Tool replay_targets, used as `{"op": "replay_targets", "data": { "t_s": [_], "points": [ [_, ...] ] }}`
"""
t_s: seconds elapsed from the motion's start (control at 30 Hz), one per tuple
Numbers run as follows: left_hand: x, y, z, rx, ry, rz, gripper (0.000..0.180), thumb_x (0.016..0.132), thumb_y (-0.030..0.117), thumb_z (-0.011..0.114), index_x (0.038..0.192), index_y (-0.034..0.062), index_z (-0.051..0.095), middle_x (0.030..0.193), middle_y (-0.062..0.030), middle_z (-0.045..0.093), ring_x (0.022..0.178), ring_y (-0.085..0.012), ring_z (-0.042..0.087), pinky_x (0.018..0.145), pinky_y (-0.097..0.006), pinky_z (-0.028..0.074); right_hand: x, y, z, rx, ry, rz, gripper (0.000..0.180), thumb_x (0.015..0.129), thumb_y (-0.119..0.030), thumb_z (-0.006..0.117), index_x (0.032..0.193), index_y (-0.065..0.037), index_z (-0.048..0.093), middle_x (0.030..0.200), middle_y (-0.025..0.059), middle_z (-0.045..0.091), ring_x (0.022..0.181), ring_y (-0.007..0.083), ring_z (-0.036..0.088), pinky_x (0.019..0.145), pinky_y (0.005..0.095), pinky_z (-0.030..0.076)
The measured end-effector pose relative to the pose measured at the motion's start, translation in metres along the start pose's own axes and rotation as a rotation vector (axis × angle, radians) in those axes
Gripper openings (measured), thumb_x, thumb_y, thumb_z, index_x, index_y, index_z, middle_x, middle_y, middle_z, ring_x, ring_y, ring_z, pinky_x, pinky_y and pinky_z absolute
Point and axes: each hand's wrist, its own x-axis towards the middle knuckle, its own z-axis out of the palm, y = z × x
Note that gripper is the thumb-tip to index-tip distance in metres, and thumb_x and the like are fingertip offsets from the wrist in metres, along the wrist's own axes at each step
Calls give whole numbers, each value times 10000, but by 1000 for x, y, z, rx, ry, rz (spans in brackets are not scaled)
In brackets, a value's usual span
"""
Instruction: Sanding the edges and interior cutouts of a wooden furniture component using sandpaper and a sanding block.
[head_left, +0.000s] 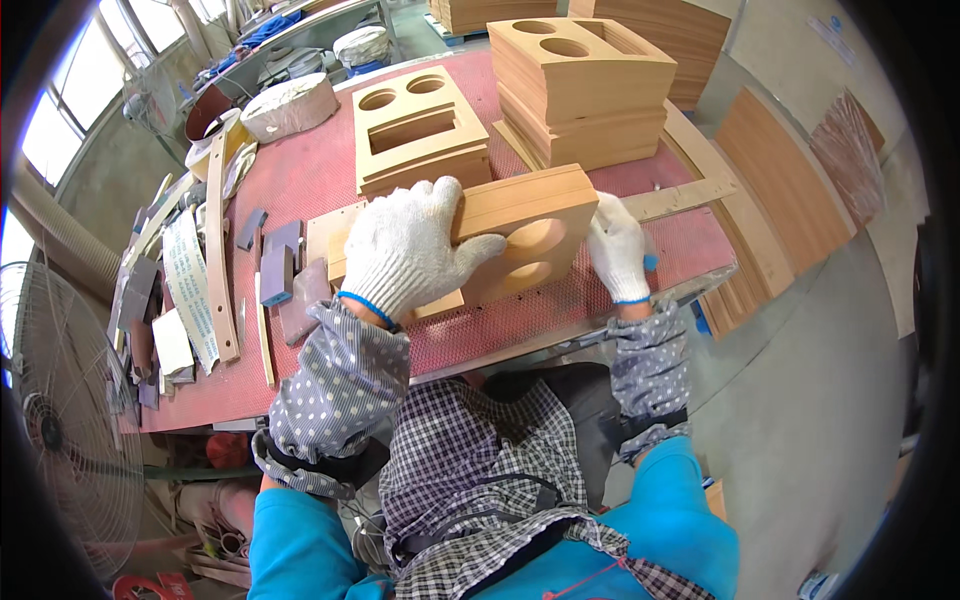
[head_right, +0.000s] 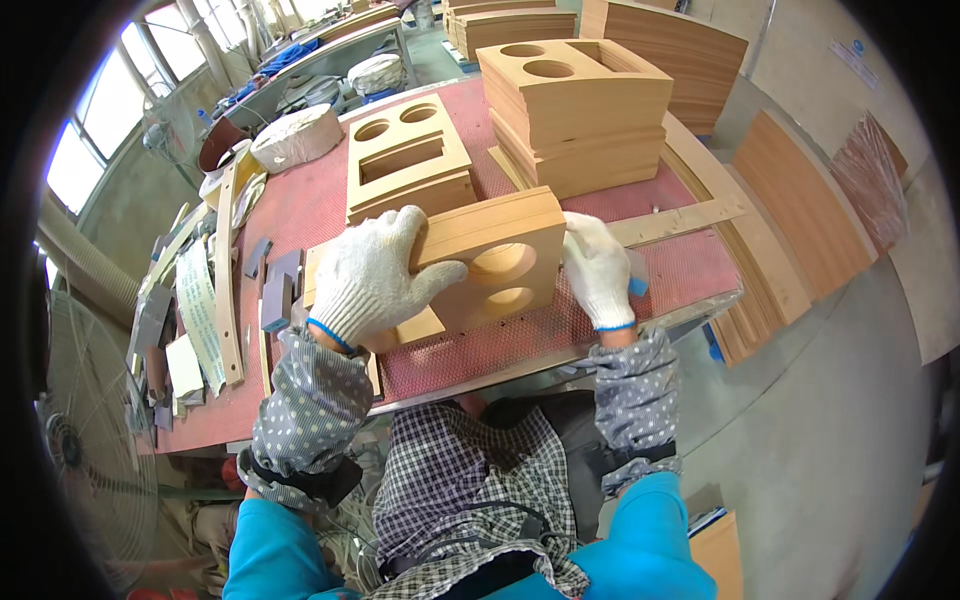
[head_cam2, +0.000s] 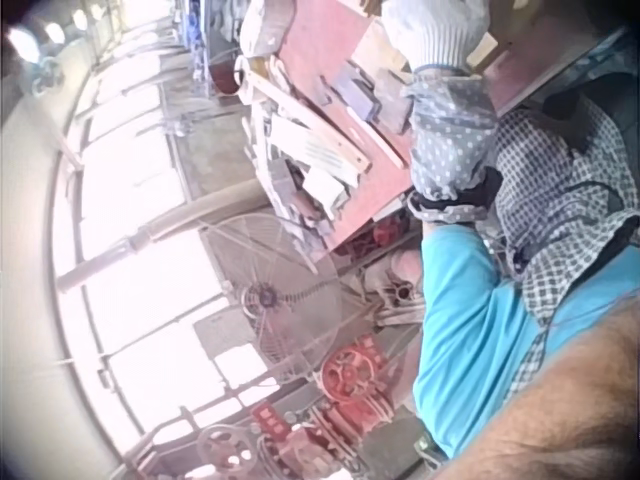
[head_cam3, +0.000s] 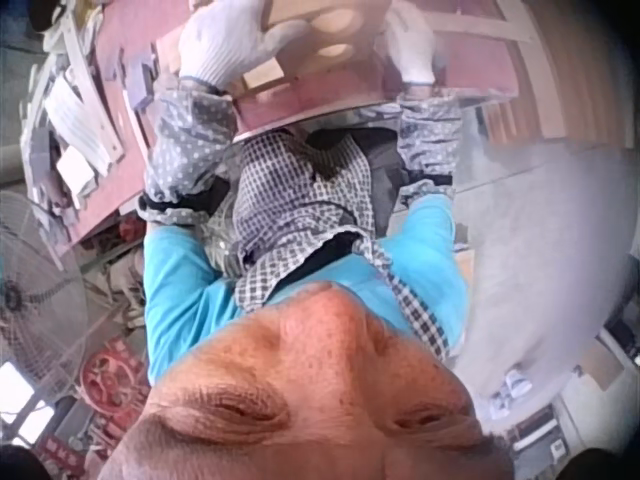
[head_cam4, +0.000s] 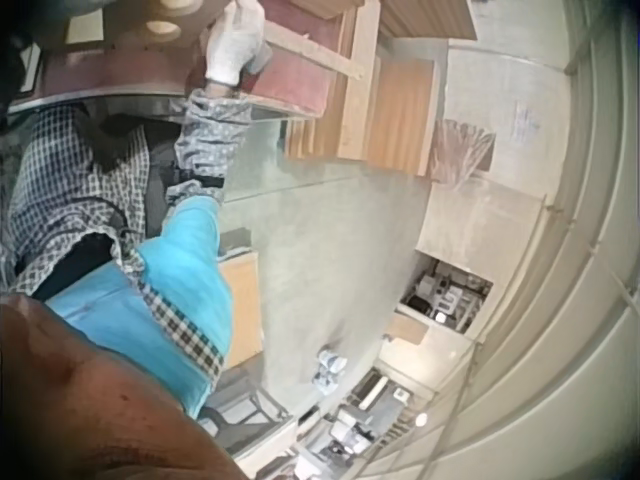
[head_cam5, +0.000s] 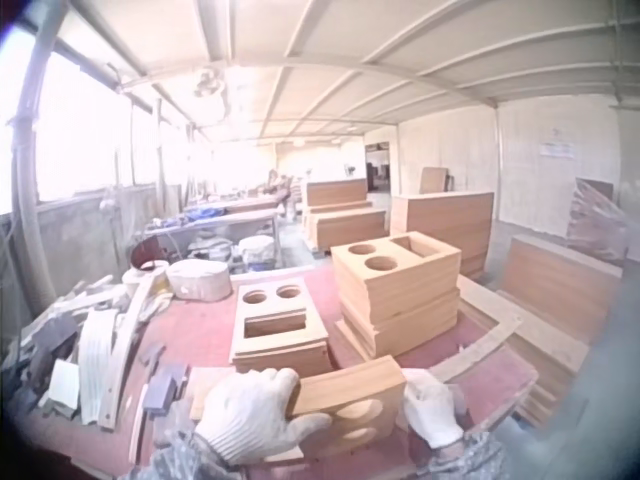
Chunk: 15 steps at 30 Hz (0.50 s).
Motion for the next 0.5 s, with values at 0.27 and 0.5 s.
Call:
{"op": "replay_targets", "data": {
  "t_s": [0.27,0.5],
  "points": [
    [2,0,0,-31,18,6,607,843,591,746,1034,25,635,897,-209,696,811,-387,698,749,-477,549,53,1,-13,-645,-611,-195,299,933,-266,619,1111,-39,698,1053,265,702,1015,475,655,829,507,554],
    [2,-1,-1,-22,34,0,580,831,592,746,957,36,637,841,-185,688,798,-356,709,743,-461,558,-16,-9,-25,-589,-588,-78,230,923,-149,621,1106,-36,706,1096,228,705,1038,433,652,894,480,534]
  ]
}}
